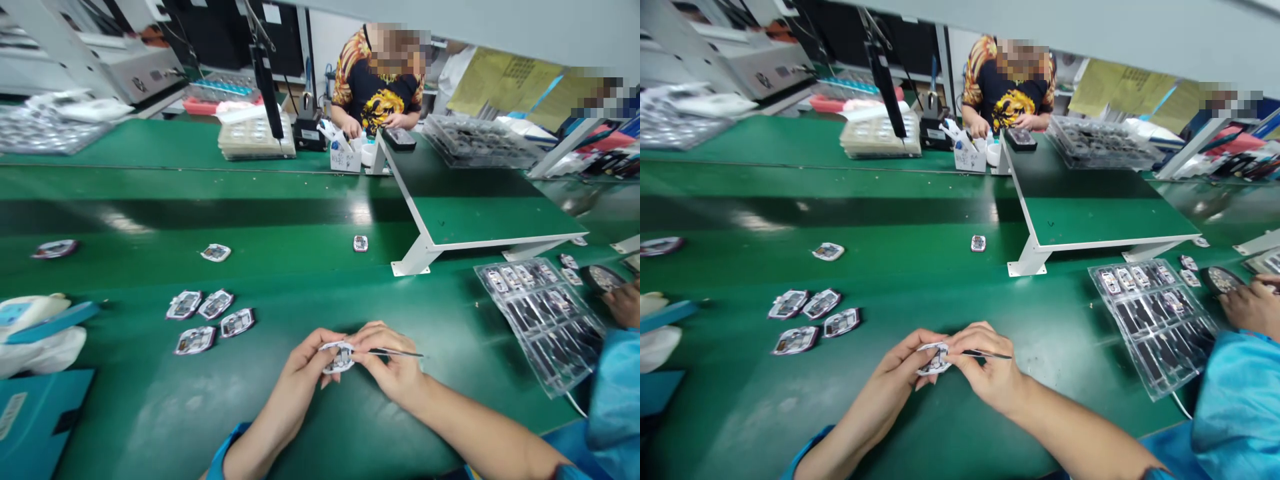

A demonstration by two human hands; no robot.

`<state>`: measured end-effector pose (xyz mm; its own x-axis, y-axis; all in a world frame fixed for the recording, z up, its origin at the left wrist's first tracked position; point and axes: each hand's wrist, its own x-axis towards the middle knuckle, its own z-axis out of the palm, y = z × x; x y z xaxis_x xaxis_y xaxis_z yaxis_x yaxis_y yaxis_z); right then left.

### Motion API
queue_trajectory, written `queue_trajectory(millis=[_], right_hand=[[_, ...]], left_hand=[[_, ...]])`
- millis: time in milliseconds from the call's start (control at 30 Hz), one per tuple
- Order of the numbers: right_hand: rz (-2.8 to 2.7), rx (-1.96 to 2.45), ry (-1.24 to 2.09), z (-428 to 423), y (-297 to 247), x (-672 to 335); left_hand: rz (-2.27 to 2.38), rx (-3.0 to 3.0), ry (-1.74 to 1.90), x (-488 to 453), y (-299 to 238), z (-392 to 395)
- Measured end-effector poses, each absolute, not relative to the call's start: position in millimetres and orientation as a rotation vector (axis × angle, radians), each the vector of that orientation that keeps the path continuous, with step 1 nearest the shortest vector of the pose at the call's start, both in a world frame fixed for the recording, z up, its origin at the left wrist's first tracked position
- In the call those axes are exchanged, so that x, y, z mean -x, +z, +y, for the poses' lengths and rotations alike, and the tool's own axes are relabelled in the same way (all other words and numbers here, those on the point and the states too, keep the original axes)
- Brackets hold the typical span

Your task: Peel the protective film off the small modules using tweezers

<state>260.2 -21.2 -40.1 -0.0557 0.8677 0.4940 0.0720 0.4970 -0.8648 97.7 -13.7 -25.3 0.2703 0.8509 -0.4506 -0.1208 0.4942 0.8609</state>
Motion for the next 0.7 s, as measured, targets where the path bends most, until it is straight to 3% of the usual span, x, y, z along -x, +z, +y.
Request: queue_trajectory(millis=[267,567,700], right_hand=[[-1.154,1.079,1.030,-18.2,-44.5,-261.5],[-1.494,1.243,1.026,-11.8,-39.1,-267.8],[-1.249,1.362,0.782,5.8,-10.9,-307.2]], left_hand=[[1.069,-0.917,0.823,-92.2,-44.0,-11.6],[0.770,-1.348,0.905,-94.1,-42.1,-16.6],[1.084,-1.718,0.813,-74.2,-16.1,-1.4]])
